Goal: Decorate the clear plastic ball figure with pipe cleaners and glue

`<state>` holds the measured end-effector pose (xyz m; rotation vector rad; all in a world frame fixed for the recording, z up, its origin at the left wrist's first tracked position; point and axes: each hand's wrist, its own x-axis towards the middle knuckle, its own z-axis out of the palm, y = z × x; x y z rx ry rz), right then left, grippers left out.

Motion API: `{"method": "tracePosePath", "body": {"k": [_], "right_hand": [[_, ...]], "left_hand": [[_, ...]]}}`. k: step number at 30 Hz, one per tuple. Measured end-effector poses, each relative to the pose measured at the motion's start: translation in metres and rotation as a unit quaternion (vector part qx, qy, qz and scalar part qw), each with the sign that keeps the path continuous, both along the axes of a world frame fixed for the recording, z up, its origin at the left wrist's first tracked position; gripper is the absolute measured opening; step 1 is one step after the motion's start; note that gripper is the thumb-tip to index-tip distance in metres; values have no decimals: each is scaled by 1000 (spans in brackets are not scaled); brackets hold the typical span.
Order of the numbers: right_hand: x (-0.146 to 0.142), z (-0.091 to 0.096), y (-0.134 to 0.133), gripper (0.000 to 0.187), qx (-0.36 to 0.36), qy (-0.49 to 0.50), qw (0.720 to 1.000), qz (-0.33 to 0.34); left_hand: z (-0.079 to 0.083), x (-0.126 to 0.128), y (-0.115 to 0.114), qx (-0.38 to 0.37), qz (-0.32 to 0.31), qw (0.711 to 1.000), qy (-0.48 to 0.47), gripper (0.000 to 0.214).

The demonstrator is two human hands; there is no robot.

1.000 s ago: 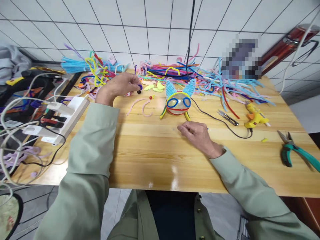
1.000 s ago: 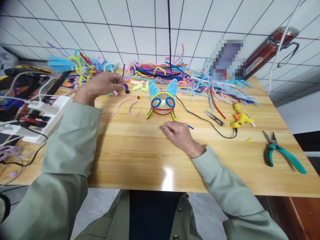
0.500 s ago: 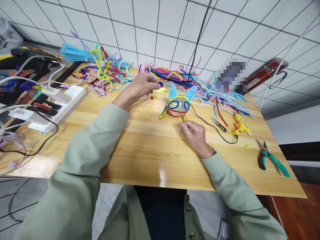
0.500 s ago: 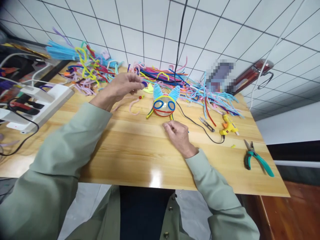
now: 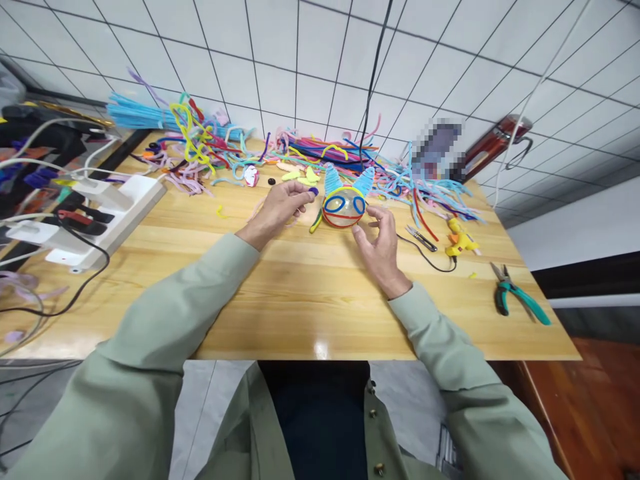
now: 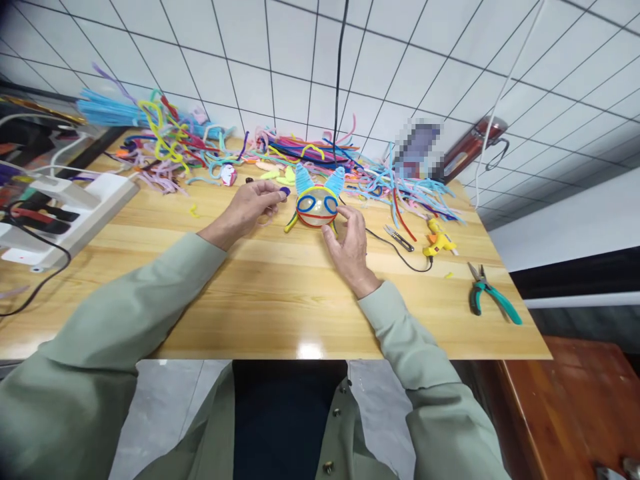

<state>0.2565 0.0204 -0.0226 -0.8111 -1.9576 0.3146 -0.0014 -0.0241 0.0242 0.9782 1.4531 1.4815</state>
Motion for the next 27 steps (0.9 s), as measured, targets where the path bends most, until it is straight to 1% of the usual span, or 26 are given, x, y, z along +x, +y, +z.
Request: {"method": "tracePosePath", "body": {"k": [2,4,8,11,13,15,19,23,27], "right_hand": [[-2,2,2,42,8,-8,1000,-1],[-5,5,-2,44,19,-22,1000,3],[-13,11,-21,46,35,-59,997,31],[-16,10,-31,41,25,-100,992,74],[-15,8,-33,38,11,-117,988,99],[-12,6,-32,36,1,-122,986,110],[-8,4,-29,34,2,-123,987,101],[-6,7,-26,32,19,-104,990,89],[-2,9,-16,31,17,-82,996,42]], "left_hand": [[-2,4,-1,-5,5,1000,-10,20],[-3,7,-2,-2,10,1000,-24,19],[-4,9,-5,22,23,999,-39,14],[-7,9,-6,26,5,999,-37,15],[-10,9,-6,25,-10,998,-49,20],[-13,10,-5,20,-18,997,-67,23],[-14,13,-5,-1,-17,997,-80,23],[-14,15,-6,21,-1,998,-59,18],[-13,16,-3,42,31,998,-26,17]]}}
